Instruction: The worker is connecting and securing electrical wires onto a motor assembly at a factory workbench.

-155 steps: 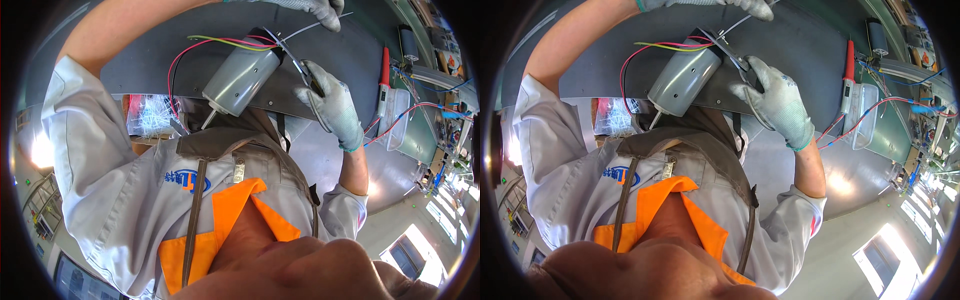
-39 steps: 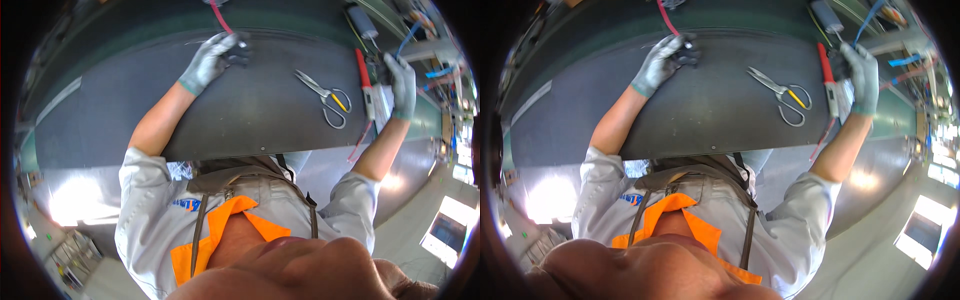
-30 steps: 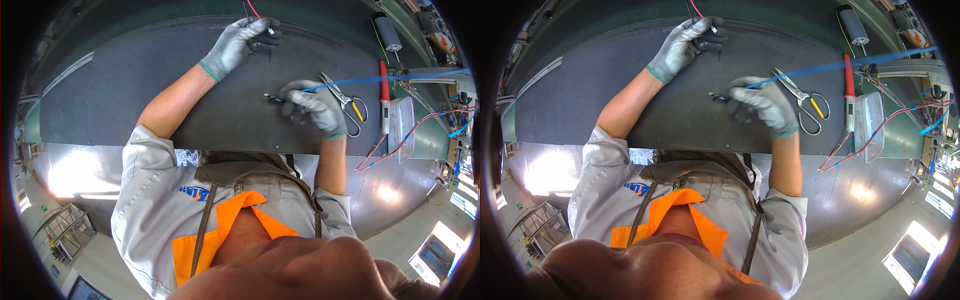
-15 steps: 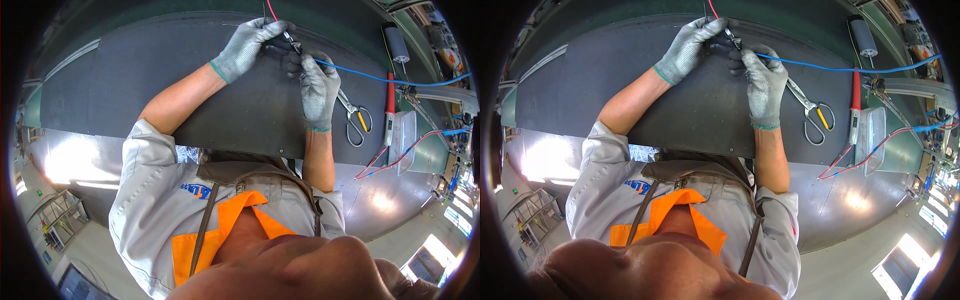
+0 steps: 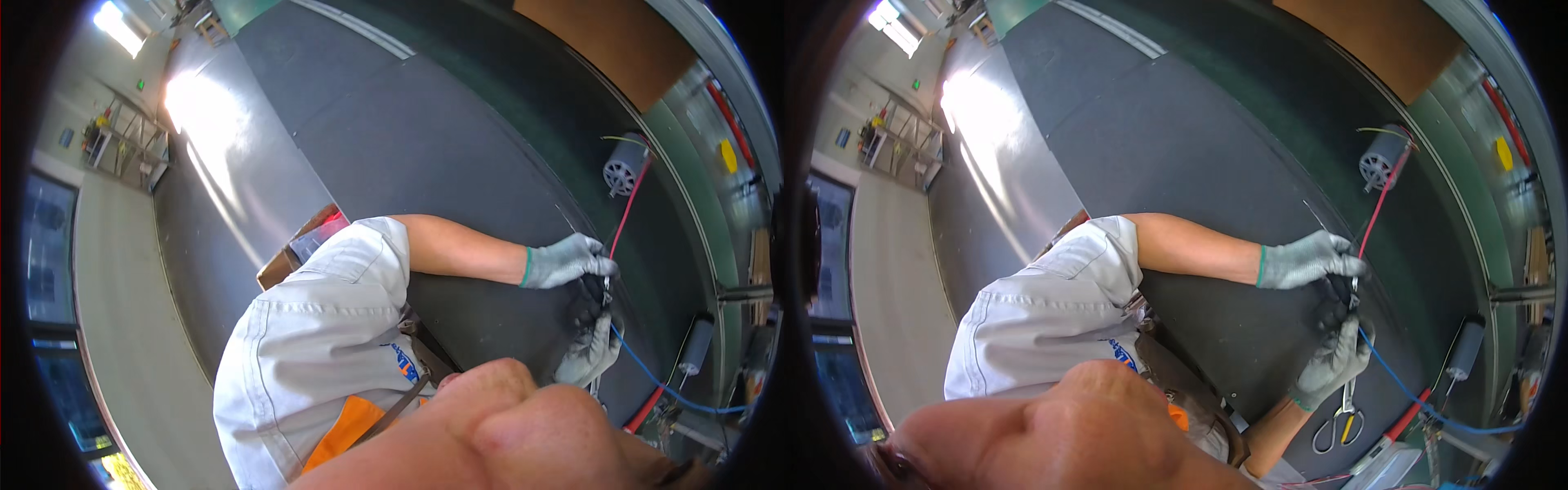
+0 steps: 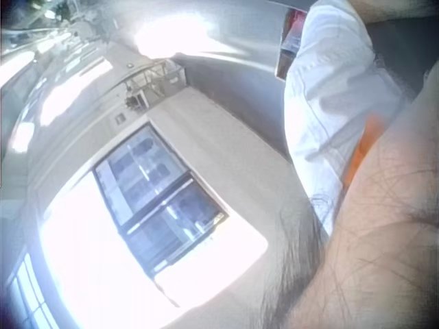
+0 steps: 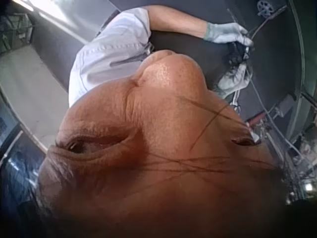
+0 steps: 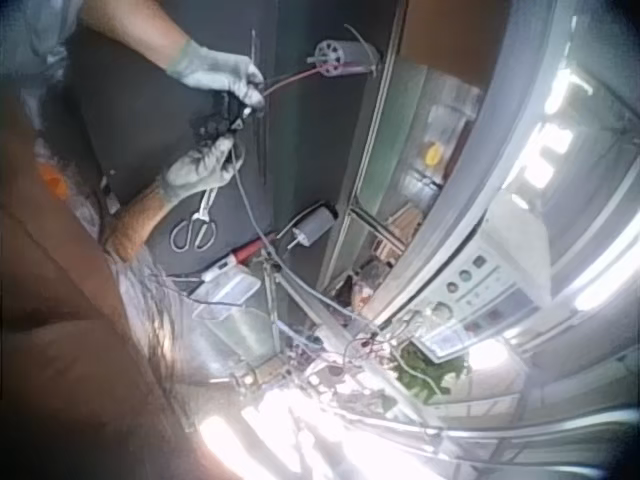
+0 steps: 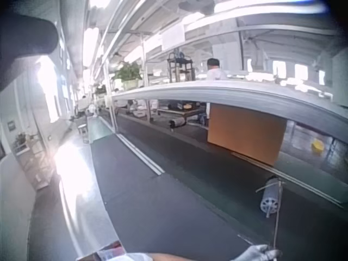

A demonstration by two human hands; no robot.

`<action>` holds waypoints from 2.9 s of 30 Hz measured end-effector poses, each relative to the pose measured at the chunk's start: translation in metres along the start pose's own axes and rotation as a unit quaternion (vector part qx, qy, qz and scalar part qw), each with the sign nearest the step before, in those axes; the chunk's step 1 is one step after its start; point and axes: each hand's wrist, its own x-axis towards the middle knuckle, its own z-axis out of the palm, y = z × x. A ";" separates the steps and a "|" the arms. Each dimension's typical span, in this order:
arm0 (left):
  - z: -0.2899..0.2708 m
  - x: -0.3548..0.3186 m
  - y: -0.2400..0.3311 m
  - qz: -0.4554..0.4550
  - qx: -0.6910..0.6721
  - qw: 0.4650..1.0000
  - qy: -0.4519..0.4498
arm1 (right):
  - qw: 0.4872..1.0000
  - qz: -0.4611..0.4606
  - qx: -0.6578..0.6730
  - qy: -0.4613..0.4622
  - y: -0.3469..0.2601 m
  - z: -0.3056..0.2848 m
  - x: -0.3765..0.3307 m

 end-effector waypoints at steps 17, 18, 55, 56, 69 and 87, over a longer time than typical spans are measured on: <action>0.008 0.014 -0.022 -0.012 -0.017 1.000 0.014 | 0.994 -0.058 -0.086 -0.030 -0.017 0.040 0.006; 0.008 0.013 -0.022 -0.031 -0.036 0.998 0.028 | 0.995 -0.061 -0.079 -0.016 -0.019 0.046 0.006; -0.019 0.023 -0.018 -0.065 -0.107 0.991 -0.040 | 0.997 -0.001 0.063 -0.035 0.020 0.012 0.038; -0.017 0.022 -0.014 -0.069 -0.110 0.990 -0.052 | 0.996 -0.007 0.085 -0.033 0.022 0.015 0.040; -0.021 0.012 -0.015 -0.020 -0.030 0.996 -0.078 | 0.979 0.034 0.178 -0.089 0.018 0.004 0.033; -0.017 0.011 -0.005 -0.044 -0.044 0.993 -0.099 | 0.977 0.033 0.189 -0.092 0.027 -0.001 0.037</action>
